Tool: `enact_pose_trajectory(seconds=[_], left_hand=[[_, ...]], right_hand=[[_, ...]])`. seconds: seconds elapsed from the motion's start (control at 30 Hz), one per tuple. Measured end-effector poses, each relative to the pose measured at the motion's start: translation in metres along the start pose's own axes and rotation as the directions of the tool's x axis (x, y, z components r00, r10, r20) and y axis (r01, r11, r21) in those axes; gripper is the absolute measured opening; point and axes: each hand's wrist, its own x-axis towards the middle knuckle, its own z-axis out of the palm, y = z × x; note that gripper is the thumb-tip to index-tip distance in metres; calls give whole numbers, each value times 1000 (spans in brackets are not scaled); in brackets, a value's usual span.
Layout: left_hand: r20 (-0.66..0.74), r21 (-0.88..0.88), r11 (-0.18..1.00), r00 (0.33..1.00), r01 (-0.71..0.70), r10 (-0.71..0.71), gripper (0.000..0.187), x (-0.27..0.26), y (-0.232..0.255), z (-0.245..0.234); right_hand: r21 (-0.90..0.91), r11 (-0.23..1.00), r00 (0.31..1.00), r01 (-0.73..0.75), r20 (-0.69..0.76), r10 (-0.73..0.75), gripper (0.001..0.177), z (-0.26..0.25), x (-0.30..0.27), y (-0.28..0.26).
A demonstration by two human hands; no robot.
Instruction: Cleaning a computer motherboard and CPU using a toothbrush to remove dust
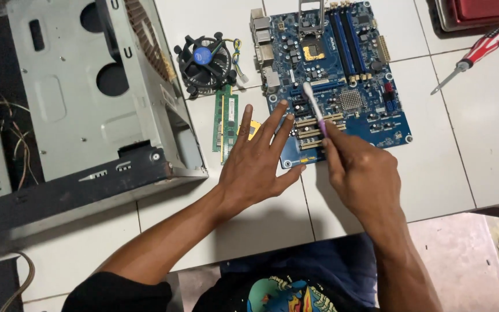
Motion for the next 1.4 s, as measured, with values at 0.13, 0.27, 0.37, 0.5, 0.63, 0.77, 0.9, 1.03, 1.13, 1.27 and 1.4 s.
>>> enact_pose_trajectory(seconds=[0.13, 0.27, 0.37, 0.5, 0.63, 0.77, 0.9, 1.03, 1.13, 1.27, 1.4], left_hand=[[26, 31, 1000, 1000, 1, -2, 85, -1, -1, 1], [24, 29, 1000, 1000, -1, 0, 85, 0, -3, 1], [30, 13, 1000, 1000, -3, 3, 85, 0, -1, 1], [17, 13, 1000, 1000, 5, -5, 84, 1, 0, 1], [4, 23, 1000, 1000, 2, -2, 85, 1, 1, 0], [-3, 10, 1000, 1000, -3, 3, 84, 1, 0, 0], [23, 2, 1000, 1000, 2, -2, 85, 3, -1, -1], [32, -12, 1000, 999, 11, -10, 85, 2, 0, -1], [37, -28, 1000, 999, 7, -6, 85, 3, -3, 1], [33, -45, 999, 999, 4, -3, 86, 2, -2, 1], [29, -44, 999, 999, 15, -14, 85, 3, -3, 1]], right_hand=[[-119, 991, 998, -66, -23, 63, 27, -11, 4, 39], [-120, 986, 984, -114, -147, 96, 25, -20, 6, 69], [-143, 984, 989, -104, -116, 87, 25, -20, 8, 84], [-219, 973, 986, -77, -162, 42, 23, -14, 18, 131], [65, 995, 995, -70, 77, 65, 27, -24, 41, 108], [-119, 993, 1000, -2, 13, 4, 27, -7, 50, 148], [-68, 997, 997, 33, 70, -28, 28, -3, 68, 149], [-260, 957, 986, 129, -72, -152, 24, 11, 86, 165], [-91, 979, 975, 184, -110, -194, 21, 18, 104, 155], [-149, 980, 988, 134, -62, -144, 25, 23, 115, 157], [-98, 992, 996, 74, 61, -68, 27, 10, 109, 148]])
